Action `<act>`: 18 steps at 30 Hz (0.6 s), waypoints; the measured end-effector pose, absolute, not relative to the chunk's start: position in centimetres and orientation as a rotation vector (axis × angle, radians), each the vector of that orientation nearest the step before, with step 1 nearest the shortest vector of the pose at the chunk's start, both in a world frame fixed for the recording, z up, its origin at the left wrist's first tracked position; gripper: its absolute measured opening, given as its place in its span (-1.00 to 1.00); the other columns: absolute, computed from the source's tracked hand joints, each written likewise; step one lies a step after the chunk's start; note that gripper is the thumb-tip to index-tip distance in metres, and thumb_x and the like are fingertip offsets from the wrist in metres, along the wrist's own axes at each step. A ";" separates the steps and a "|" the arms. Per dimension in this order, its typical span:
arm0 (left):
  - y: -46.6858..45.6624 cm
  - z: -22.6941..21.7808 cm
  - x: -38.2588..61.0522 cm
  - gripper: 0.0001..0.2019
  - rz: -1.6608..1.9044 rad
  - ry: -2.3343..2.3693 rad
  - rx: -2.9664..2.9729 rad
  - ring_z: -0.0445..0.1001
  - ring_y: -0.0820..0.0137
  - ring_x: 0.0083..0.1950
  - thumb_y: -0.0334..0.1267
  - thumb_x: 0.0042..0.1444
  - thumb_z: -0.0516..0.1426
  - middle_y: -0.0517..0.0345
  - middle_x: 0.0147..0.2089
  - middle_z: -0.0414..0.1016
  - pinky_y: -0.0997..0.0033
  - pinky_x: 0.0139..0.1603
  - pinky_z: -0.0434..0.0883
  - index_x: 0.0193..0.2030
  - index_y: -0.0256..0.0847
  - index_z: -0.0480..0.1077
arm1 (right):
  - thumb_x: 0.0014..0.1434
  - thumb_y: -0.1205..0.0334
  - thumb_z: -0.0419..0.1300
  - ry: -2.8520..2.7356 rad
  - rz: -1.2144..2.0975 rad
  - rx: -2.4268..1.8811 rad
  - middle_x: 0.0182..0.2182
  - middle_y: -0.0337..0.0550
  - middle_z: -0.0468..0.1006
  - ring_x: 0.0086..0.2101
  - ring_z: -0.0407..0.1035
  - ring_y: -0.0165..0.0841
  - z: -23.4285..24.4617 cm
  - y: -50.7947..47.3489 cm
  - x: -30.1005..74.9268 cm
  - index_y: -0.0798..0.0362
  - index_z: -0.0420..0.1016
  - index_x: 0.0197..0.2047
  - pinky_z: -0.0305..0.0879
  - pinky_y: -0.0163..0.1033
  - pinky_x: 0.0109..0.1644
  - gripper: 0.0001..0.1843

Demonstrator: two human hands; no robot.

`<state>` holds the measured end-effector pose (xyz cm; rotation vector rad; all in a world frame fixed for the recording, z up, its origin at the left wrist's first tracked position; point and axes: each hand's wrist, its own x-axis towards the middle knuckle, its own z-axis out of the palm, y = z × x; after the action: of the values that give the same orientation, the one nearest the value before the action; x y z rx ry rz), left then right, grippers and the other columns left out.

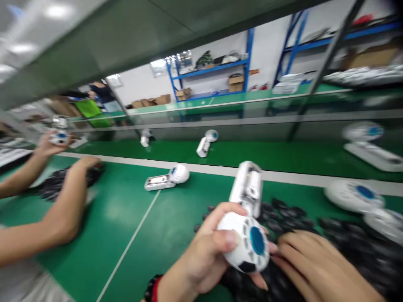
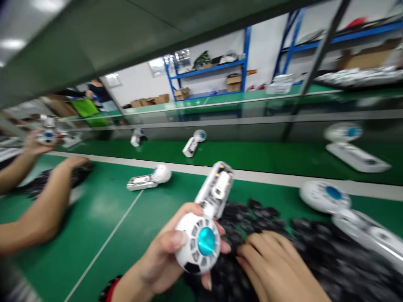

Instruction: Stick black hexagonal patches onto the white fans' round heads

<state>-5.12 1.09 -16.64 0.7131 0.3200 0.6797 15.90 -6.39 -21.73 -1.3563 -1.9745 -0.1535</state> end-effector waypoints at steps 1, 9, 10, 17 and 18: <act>1.1 -16.2 -5.1 -0.60 0.688 0.349 0.734 0.64 0.12 -0.05 -0.14 0.02 0.38 -0.03 -0.08 0.59 0.38 -0.37 0.60 -0.01 -0.11 0.43 | 0.42 0.24 0.03 -2.006 -0.127 -1.410 -0.46 -0.23 0.51 -0.45 0.44 -0.31 -21.1 -6.8 16.0 -0.08 0.50 -0.37 0.43 -0.20 -0.32 -0.66; 0.3 -15.2 -4.2 -0.56 0.774 0.867 0.923 0.47 0.38 -0.35 0.11 0.09 0.32 0.09 -0.18 0.54 0.41 -0.36 0.58 -0.05 -0.14 0.45 | 0.33 0.14 0.20 -1.274 0.652 -1.527 -0.40 -0.16 0.66 -0.40 0.60 -0.33 -17.3 -7.6 14.7 0.02 0.47 -0.36 0.52 -0.32 -0.34 -0.77; 0.2 -15.2 -4.2 -0.54 0.753 0.892 0.963 0.45 0.38 -0.36 0.15 0.09 0.31 0.09 -0.18 0.53 0.40 -0.36 0.57 -0.06 -0.14 0.45 | 0.31 0.10 0.24 -1.146 0.769 -1.493 -0.47 -0.20 0.63 -0.48 0.58 -0.36 -17.0 -7.6 14.6 0.03 0.49 -0.34 0.51 -0.36 -0.40 -0.77; -0.1 -15.4 -4.1 -0.54 0.613 0.843 1.120 0.41 0.39 -0.37 0.19 0.14 0.26 0.11 -0.28 0.49 0.49 -0.40 0.42 -0.03 -0.13 0.48 | 0.16 0.17 0.39 -0.914 0.896 -1.260 -0.28 -0.11 0.71 -0.35 0.64 -0.33 -15.9 -7.2 14.1 0.06 0.59 -0.09 0.65 -0.29 -0.23 -0.74; -0.1 -15.5 -4.1 -0.54 0.606 0.841 1.130 0.41 0.38 -0.37 0.20 0.15 0.25 0.11 -0.28 0.49 0.48 -0.39 0.41 -0.03 -0.13 0.48 | 0.17 0.20 0.38 -0.924 0.872 -1.258 -0.25 -0.10 0.71 -0.32 0.65 -0.32 -16.0 -7.2 14.0 0.05 0.59 -0.09 0.65 -0.28 -0.20 -0.76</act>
<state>-4.11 -0.14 -15.47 1.1295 0.8414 0.6056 14.03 -7.17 -15.99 -1.2579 -0.9237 0.8719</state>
